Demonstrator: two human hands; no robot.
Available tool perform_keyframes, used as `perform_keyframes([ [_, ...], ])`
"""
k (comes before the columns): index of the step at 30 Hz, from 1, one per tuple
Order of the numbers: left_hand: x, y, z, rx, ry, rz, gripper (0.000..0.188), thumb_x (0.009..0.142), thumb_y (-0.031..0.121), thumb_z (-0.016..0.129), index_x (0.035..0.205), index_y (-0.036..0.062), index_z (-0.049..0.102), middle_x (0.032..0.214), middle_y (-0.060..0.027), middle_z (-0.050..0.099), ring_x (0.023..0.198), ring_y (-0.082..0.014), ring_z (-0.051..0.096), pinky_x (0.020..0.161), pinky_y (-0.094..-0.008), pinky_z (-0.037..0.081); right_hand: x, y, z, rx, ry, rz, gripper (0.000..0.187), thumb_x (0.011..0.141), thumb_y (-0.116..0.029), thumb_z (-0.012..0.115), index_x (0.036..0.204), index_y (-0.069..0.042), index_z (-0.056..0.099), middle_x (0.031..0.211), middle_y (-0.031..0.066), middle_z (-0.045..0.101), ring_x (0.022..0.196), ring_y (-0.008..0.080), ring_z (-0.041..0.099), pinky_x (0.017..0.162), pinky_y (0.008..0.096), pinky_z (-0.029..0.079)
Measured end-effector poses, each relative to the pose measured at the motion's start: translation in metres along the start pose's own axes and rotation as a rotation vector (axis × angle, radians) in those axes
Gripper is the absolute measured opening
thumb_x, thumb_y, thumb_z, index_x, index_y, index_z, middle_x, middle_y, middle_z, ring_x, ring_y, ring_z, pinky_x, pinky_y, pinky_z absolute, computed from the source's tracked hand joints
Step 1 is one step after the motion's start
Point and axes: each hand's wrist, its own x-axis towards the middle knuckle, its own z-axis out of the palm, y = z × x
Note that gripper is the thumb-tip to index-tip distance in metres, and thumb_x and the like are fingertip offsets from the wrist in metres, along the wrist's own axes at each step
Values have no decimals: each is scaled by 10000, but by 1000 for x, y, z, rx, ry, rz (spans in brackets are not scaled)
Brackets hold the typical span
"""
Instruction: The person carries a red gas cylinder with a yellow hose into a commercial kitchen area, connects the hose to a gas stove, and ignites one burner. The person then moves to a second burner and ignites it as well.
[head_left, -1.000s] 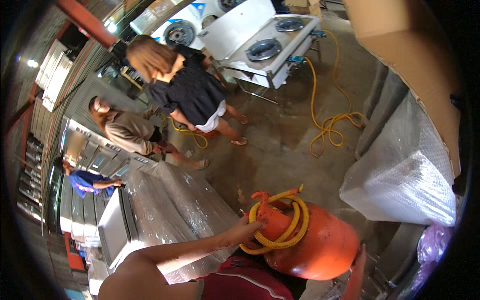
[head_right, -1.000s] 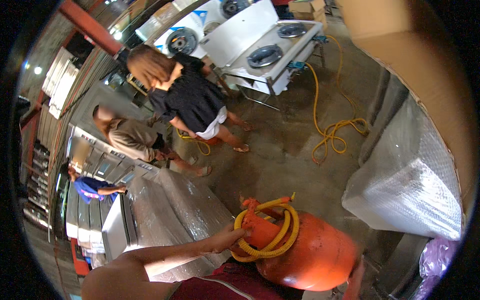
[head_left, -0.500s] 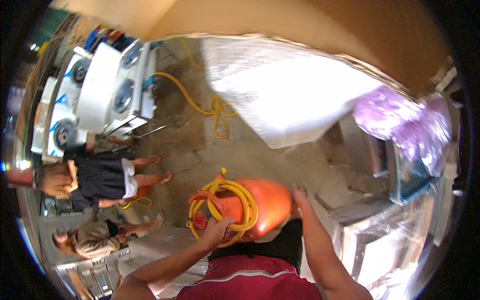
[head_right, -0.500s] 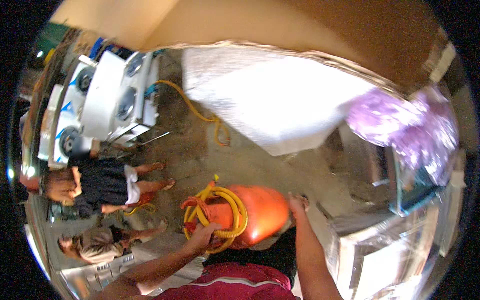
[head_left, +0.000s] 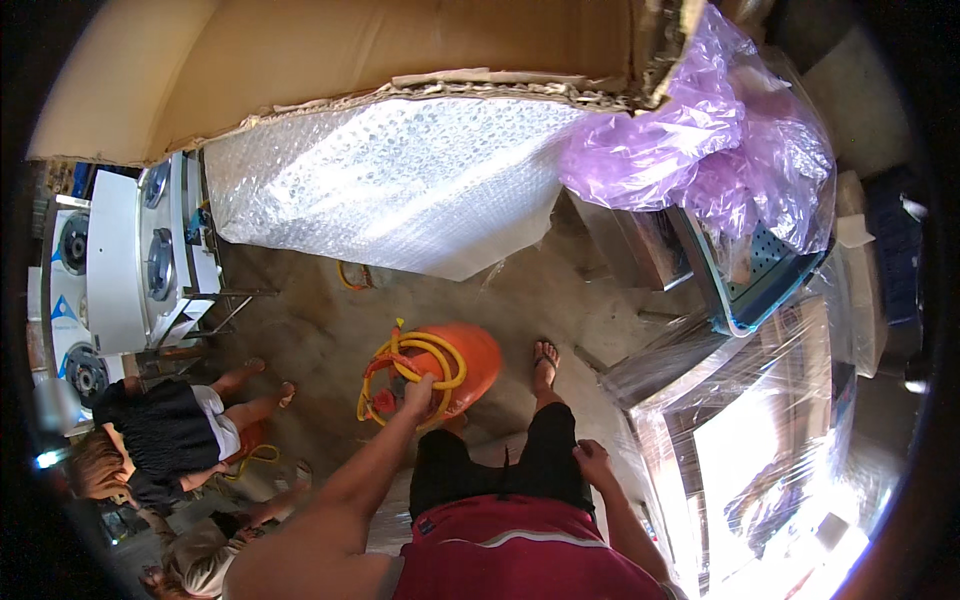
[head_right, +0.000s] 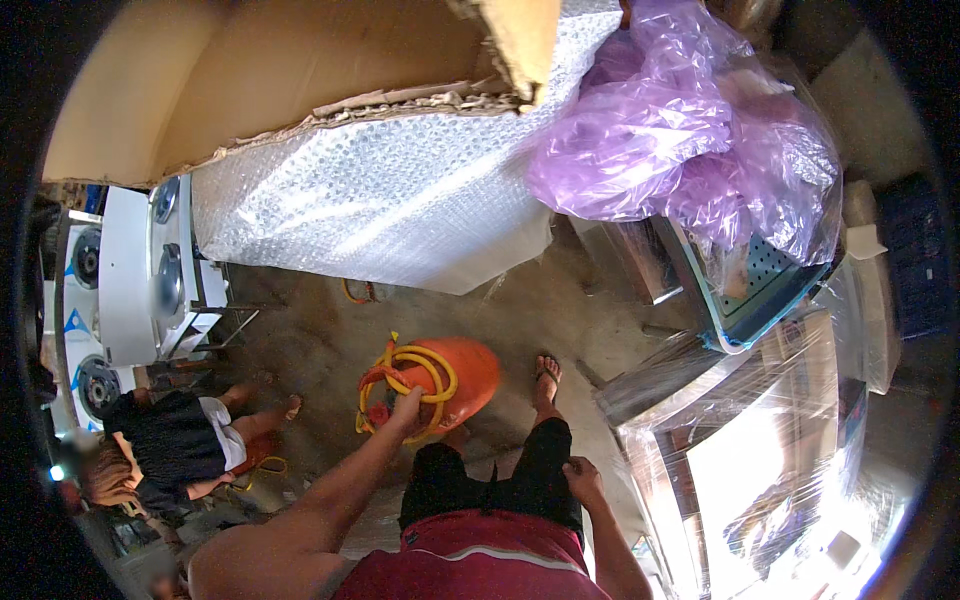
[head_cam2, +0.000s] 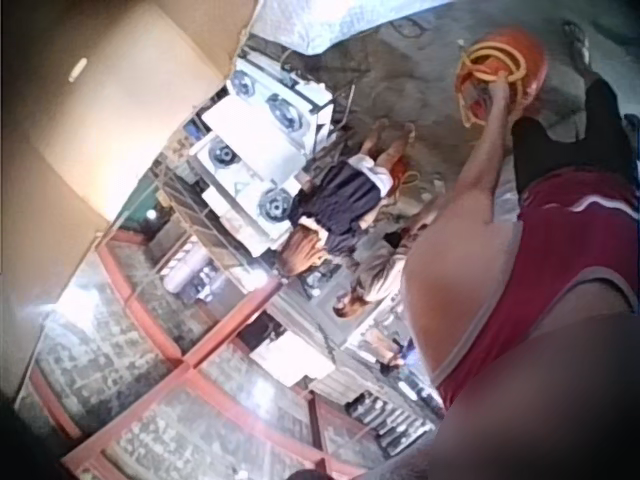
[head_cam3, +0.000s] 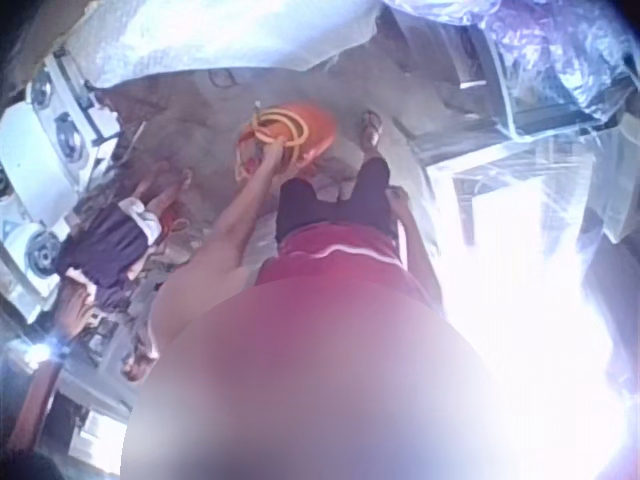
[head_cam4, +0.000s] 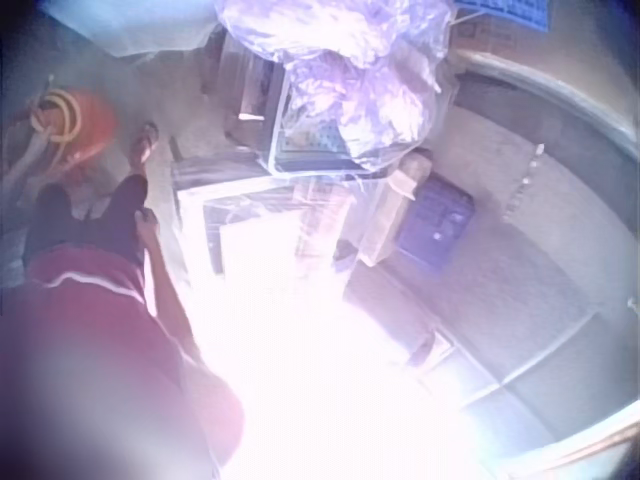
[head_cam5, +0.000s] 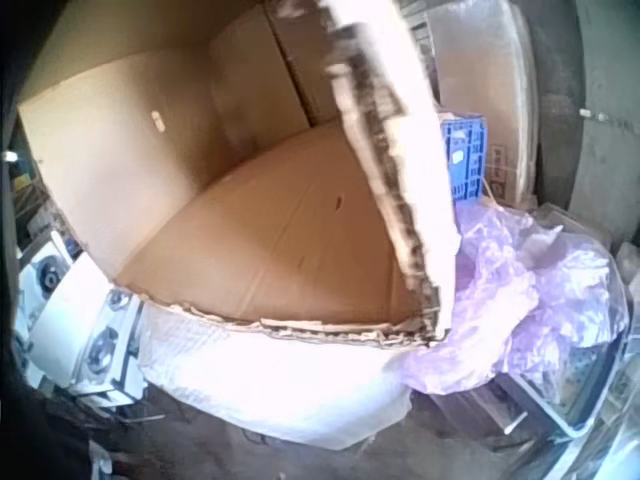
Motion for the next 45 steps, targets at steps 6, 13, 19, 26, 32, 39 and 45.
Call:
perform_keyframes([
  [6,44,-8,6,18,-55,-48,428,884,295,612,1153,-29,537,826,-97,583,621,-198,578,553,-372,450,-13,49,-8,38,8,199,380,908,-322,643,1134,-20,689,1042,172,717,970,271,689,861,373,533],
  [13,56,-23,60,-63,14,-22,558,891,329,621,1254,-83,524,1056,-158,628,828,-265,641,696,-405,504,-2,44,-12,57,1,138,358,935,-300,626,1118,2,686,1007,140,711,934,217,670,824,343,522],
  [19,62,-32,95,-155,83,37,606,882,403,660,1201,-109,595,1102,-186,659,974,-266,651,786,-387,513,21,11,-16,-183,-94,-37,397,909,-329,664,1159,-21,667,1040,206,714,955,299,694,840,381,529],
  [26,91,-33,154,-218,-113,281,460,899,357,677,1127,-39,623,1055,-148,667,954,-283,637,838,-389,480,78,-109,8,-390,-114,-399,365,918,-303,634,1165,-35,651,1031,194,703,961,321,686,842,408,525],
  [32,92,-41,171,-164,-147,372,453,877,274,692,1207,-19,592,1196,-173,620,1091,-272,597,924,-388,455,110,-249,48,-413,-186,-599,334,923,-267,627,1154,-27,642,1005,188,702,924,305,692,812,395,530],
  [39,41,-70,128,700,-73,882,522,907,467,551,1245,70,594,1067,-265,668,955,-435,662,853,-538,517,143,-307,148,-887,-154,-990,417,860,-239,673,1227,-50,615,1164,201,656,1107,380,604,945,460,478],
  [45,-78,-127,-20,455,-263,499,516,930,389,565,1315,45,558,1209,-215,646,1092,-392,629,923,-479,499,165,-287,193,-1160,-89,-1234,488,856,-165,622,1319,-22,560,1324,241,553,1229,396,527,1043,461,432],
])
